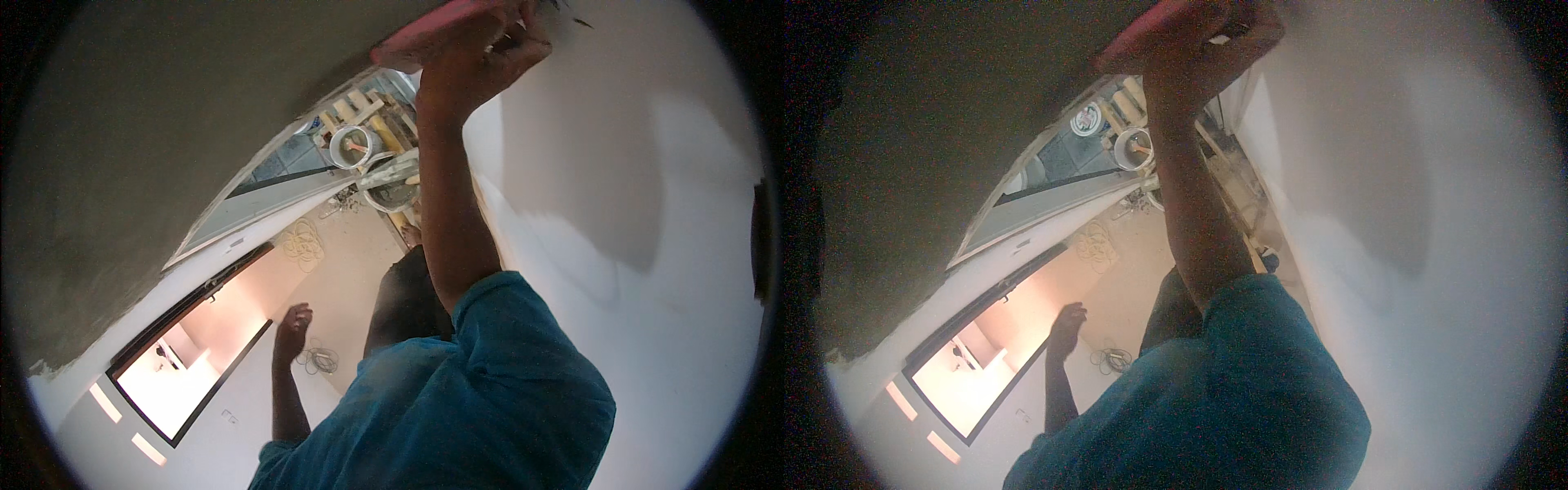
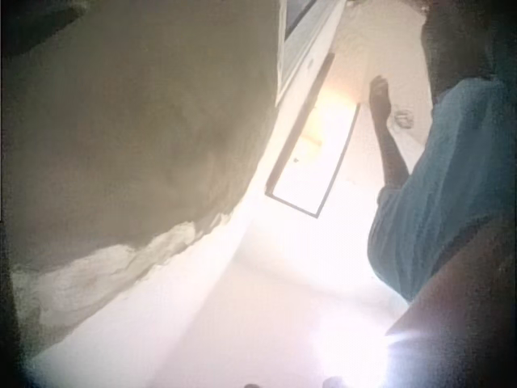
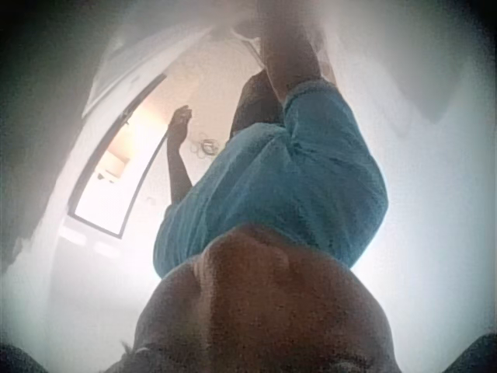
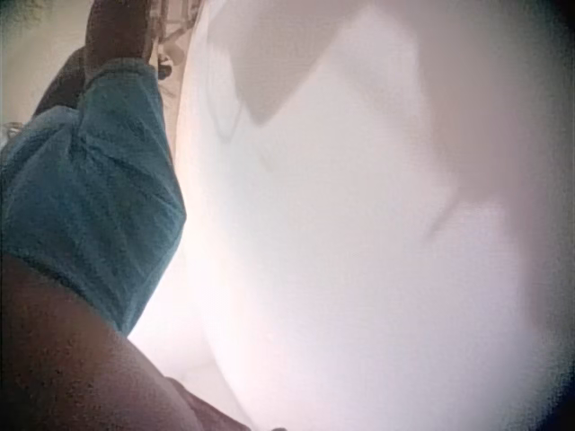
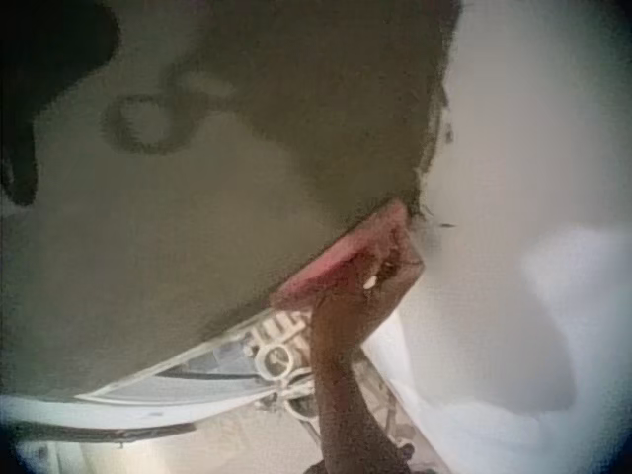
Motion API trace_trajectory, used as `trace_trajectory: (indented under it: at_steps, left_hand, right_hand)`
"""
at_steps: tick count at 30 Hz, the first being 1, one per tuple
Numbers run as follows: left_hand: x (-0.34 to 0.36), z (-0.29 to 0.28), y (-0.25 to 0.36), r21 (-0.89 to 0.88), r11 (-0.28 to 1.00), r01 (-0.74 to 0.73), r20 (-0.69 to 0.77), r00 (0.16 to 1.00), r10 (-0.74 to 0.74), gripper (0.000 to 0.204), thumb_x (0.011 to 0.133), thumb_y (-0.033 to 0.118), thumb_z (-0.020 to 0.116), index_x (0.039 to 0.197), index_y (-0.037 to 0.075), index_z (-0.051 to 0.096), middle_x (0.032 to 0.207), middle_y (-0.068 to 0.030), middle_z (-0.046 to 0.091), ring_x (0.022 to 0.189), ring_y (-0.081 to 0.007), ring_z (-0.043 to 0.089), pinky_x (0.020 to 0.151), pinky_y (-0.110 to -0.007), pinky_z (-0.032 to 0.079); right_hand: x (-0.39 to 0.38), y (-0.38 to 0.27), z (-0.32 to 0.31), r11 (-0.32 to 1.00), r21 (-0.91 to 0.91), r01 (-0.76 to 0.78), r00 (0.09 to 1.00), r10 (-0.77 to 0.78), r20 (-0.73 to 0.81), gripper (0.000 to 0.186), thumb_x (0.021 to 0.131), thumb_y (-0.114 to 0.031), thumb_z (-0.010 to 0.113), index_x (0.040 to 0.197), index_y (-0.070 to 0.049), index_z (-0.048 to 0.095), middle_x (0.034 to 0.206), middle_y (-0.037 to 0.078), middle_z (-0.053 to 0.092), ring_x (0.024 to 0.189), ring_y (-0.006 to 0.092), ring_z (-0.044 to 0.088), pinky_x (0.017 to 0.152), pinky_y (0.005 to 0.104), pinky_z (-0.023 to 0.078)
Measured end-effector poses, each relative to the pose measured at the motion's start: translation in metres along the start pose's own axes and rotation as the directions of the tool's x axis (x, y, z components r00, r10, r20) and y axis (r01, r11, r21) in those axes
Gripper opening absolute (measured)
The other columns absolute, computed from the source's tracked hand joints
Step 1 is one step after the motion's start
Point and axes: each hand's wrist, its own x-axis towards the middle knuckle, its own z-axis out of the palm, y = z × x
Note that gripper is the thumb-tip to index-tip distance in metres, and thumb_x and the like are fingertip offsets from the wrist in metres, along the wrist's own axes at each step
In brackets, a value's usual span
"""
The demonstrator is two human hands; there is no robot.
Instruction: The person unpacks styrofoam packaging from a cardboard box, then walks to a bathroom and applies plaster to the wall above a door frame using a trowel. The person smooths the plaster across the surface.
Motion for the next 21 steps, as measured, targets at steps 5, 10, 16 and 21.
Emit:
trace_trajectory:
  at_steps: [5, 10, 16, 21]
  left_hand:
    - [-0.006, -0.001, 0.031, -0.260, 0.909, 0.324, -0.001, 0.942, -0.336, 0.031, 0.098, 0.022, 0.055, 0.122, 0.002, 0.056, 0.109, -0.0123, 0.068, 0.102, -0.0217, 0.065, 0.088, -0.035, 0.050]
    - [0.014, -0.002, 0.035, -0.059, 0.977, 0.206, -0.063, 0.976, -0.210, 0.031, 0.098, 0.025, 0.055, 0.120, 0.002, 0.058, 0.107, -0.0118, 0.069, 0.099, -0.0203, 0.065, 0.087, -0.033, 0.050]
    - [-0.046, 0.044, 0.013, -0.396, 0.798, 0.454, -0.008, 0.867, -0.498, 0.033, 0.097, 0.020, 0.053, 0.121, -0.002, 0.057, 0.110, -0.0146, 0.068, 0.097, -0.0215, 0.066, 0.087, -0.033, 0.051]
    - [-0.037, 0.073, -0.001, -0.713, 0.639, 0.289, -0.086, 0.868, -0.489, 0.033, 0.100, 0.023, 0.052, 0.123, -0.001, 0.055, 0.107, -0.0117, 0.067, 0.093, -0.0188, 0.065, 0.083, -0.032, 0.051]
  right_hand:
    - [-0.193, -0.012, 0.053, 0.988, -0.153, -0.012, 0.998, 0.021, 0.059, 0.030, 0.096, -0.018, 0.053, 0.120, -0.002, 0.047, 0.110, 0.012, 0.054, 0.099, 0.0260, 0.054, 0.091, 0.0376, 0.045]
    - [-0.328, -0.058, 0.014, 0.958, -0.084, -0.275, 0.721, 0.263, 0.640, 0.031, 0.089, -0.017, 0.062, 0.113, 0.000, 0.051, 0.112, 0.017, 0.061, 0.094, 0.0301, 0.064, 0.068, 0.0405, 0.055]
    - [-0.094, -0.042, 0.029, 0.981, 0.052, -0.188, 0.966, 0.176, 0.189, 0.035, 0.087, -0.013, 0.062, 0.116, -0.001, 0.048, 0.103, 0.016, 0.061, 0.088, 0.0297, 0.064, 0.065, 0.0439, 0.054]
    - [-0.192, -0.042, 0.064, 0.997, 0.020, 0.079, 0.953, -0.081, 0.292, 0.035, 0.083, -0.007, 0.060, 0.115, -0.003, 0.045, 0.100, 0.019, 0.058, 0.084, 0.0356, 0.062, 0.067, 0.0479, 0.052]
